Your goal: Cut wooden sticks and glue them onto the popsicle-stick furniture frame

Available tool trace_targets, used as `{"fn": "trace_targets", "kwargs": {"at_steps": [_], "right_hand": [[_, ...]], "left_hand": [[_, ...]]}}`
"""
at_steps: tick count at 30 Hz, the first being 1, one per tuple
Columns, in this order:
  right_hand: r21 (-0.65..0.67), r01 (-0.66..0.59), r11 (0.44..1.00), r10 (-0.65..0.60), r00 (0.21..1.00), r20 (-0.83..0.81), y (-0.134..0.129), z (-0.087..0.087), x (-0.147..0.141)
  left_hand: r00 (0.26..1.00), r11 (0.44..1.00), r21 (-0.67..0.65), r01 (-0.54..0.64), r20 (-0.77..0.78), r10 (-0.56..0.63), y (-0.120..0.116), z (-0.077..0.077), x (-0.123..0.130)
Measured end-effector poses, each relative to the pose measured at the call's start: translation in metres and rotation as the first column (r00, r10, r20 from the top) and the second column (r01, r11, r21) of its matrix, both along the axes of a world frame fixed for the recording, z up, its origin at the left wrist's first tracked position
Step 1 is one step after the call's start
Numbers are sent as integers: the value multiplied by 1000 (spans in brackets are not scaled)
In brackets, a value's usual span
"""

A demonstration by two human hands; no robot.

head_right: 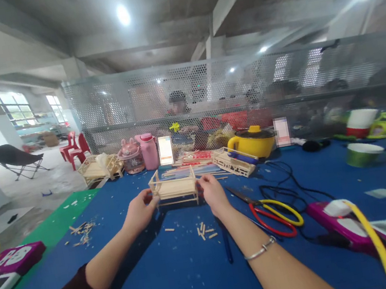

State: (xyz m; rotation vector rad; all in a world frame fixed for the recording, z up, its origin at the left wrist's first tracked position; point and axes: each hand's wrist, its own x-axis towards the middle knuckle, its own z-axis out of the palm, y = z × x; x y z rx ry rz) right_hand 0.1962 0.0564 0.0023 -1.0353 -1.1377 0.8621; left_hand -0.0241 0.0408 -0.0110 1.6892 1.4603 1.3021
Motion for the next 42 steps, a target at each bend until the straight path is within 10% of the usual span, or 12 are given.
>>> {"fn": "trace_targets", "kwargs": {"at_steps": [9,13,21,26,31,42], "right_hand": [[99,298,950,-310,939,147,18,-4,32],[215,333,918,-374,906,197,16,-2,32],[486,289,825,-483,807,340,-16,20,9],[649,54,759,-516,657,550,-34,23,-15],[626,-147,766,-461,554,693,-45,18,-33],[609,54,791,-493,646,583,-35,24,-13]], "left_hand": [[953,961,-98,259,-137,-271,1,3,-19],[970,978,-55,201,-131,-207,3,0,-25],[997,995,100,28,-78,-21,0,4,-14],[997,962,265,-67,-23,76,-2,8,-16],[991,960,264,95,-119,-65,-3,4,-10],[965,956,135,262,-32,-260,-5,2,-7]]}}
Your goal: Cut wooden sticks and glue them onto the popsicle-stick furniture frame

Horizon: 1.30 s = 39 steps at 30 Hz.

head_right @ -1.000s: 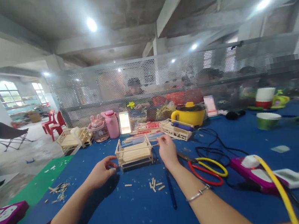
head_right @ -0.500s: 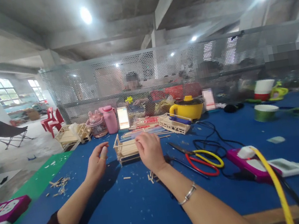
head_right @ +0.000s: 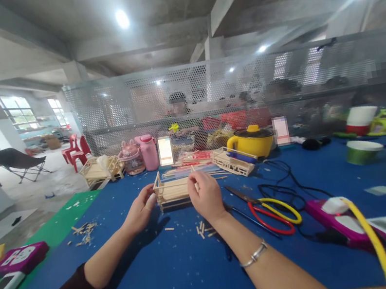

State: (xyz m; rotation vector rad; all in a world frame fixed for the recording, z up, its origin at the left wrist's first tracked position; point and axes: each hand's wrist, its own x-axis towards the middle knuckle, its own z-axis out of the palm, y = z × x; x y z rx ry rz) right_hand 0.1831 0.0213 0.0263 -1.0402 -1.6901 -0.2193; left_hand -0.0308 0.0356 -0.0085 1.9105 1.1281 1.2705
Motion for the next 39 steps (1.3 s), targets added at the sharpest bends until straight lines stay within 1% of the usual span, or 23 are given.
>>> {"fn": "trace_targets", "kwargs": {"at_steps": [4,7,9,10,12,14,15,17,19,20,22,25,27,29,30,31,32,34,35,37,38,39], "right_hand": [[-14,-29,999,30,998,53,-1,-2,-4],[-23,-36,999,38,995,89,-5,-3,-9],[-34,-40,999,43,994,101,-7,-3,-12],[-41,-50,998,54,993,107,-9,-4,-14],[-65,-90,994,96,990,105,-12,-4,-18],[-136,-174,975,183,982,54,-16,-4,-23],[-188,-238,953,242,970,0,-18,-4,-26],[-287,-388,876,357,921,-155,-22,-4,-31],[-339,-532,776,439,841,-315,-23,-3,-34],[-352,-585,730,459,802,-381,-23,-2,-35],[-368,-660,655,477,738,-477,-22,-1,-36],[-395,-717,575,477,685,-550,-21,-2,-36],[-405,-737,541,475,666,-576,-22,-3,-37],[-419,-738,529,474,666,-576,-24,-3,-38],[-430,-727,536,473,680,-561,-25,-2,-39],[-440,-707,554,470,702,-536,-26,-1,-38],[-445,-678,585,459,729,-507,-25,1,-36],[-414,-605,680,411,782,-469,-22,5,-27],[-378,-556,740,368,806,-463,-18,7,-20],[-294,-433,852,264,841,-473,-9,10,-3],[-261,-363,895,208,855,-475,-4,11,6],[-240,-309,920,163,860,-483,2,12,15]], "left_hand": [[998,998,14,-55,3,55,-2,2,0],[998,998,13,-68,-10,69,-2,3,1],[994,994,35,-103,-23,104,-4,4,3],[990,988,73,-134,-34,137,-6,5,4],[979,964,205,-170,-78,189,-13,9,6],[970,919,372,-131,-145,197,-22,14,10],[965,892,444,-85,-186,185,-27,17,12],[952,841,541,-1,-257,166,-36,21,17],[945,812,583,42,-286,157,-41,22,21],[946,808,587,45,-284,153,-42,23,22],[956,817,576,12,-245,159,-42,22,24],[970,863,501,-65,-170,172,-41,20,24],[979,895,438,-83,-129,155,-41,20,24],[988,920,383,-83,-91,127,-41,22,24],[991,932,350,-100,-52,126,-40,23,23],[990,942,306,-135,10,138,-39,24,22],[983,953,246,-177,91,159,-37,25,21],[934,968,74,-242,288,211,-31,27,16],[894,970,-25,-241,383,232,-27,28,13],[779,956,-232,-180,559,283,-18,28,7],[710,936,-327,-129,629,318,-13,28,5],[649,912,-402,-82,673,355,-9,28,2]]}}
